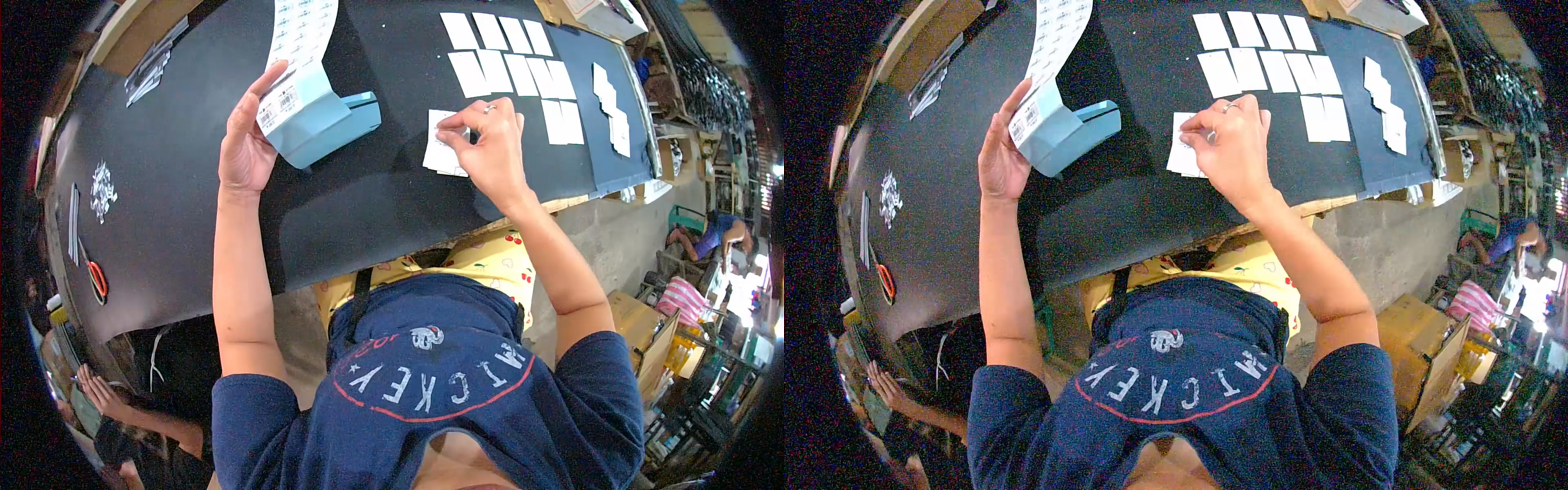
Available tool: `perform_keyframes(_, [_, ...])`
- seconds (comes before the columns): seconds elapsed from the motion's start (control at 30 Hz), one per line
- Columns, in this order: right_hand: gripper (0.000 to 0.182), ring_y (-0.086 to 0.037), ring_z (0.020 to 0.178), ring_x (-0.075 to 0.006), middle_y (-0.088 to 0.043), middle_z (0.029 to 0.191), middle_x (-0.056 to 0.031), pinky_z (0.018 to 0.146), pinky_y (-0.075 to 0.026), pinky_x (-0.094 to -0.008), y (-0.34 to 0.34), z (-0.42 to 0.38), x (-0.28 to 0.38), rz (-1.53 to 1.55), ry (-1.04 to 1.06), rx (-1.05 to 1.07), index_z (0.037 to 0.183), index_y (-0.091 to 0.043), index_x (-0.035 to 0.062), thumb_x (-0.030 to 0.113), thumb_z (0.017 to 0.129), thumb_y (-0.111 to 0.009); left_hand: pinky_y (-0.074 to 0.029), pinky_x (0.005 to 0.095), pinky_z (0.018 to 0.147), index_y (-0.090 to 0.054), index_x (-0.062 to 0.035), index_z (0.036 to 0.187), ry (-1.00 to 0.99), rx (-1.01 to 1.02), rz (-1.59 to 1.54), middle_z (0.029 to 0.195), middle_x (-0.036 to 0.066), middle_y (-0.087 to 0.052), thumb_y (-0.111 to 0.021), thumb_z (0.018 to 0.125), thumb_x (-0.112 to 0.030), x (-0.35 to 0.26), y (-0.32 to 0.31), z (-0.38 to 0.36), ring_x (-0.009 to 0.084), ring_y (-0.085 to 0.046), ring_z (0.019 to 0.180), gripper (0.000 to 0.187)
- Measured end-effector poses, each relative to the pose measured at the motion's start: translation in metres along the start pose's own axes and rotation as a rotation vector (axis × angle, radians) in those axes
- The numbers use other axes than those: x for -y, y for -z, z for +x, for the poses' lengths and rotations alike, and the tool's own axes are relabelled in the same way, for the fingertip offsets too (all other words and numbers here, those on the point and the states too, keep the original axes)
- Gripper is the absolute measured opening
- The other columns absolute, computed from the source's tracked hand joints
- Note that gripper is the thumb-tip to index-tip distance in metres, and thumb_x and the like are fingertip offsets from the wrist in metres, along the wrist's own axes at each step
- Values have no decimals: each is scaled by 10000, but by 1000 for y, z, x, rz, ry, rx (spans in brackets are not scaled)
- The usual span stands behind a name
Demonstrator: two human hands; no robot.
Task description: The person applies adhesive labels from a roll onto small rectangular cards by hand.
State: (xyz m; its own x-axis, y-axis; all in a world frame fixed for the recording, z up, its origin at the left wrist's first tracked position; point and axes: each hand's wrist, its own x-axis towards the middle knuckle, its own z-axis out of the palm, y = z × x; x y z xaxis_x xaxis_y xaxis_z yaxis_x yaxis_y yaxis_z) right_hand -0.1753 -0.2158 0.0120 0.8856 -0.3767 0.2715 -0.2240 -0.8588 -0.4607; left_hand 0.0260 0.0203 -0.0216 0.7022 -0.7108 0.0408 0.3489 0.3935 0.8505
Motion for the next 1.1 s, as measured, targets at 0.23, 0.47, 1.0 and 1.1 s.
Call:
perform_keyframes(0.23, [210,-474,974,-268,-525,990,-45,818,-342,-398,-4,-4,-6,-16,-17,-43,892,-754,190,211,685,-784,-504,314,960,-526,-9,1312,-25,-75,-50,1266,165,-586,-613,878,-421,-2,-8,1,181,-595,1153,604])
perform_keyframes(0.47, [608,-468,1155,-270,-539,1265,-37,959,-323,-424,8,5,-15,54,17,-7,1293,-593,238,207,714,-778,-489,316,974,-519,-8,1319,-35,-85,-18,1257,165,-589,-609,883,-414,-4,-11,2,181,-589,1157,603])
perform_keyframes(1.0, [826,-62,1465,-284,-232,1559,39,1161,14,-578,21,27,-59,-420,754,612,1483,-283,320,791,818,-150,-367,357,1083,-389,8,1413,33,-75,35,1415,166,-451,-596,875,-385,-4,-2,1,234,-469,1284,697])
perform_keyframes(1.1, [769,-54,1463,-320,-223,1565,22,1138,-26,-613,23,27,-59,-415,827,589,1464,-316,370,785,832,-173,-347,348,1092,-372,14,1422,-10,-5,170,1421,164,-443,-655,832,-284,-8,-15,3,235,-464,1287,719])
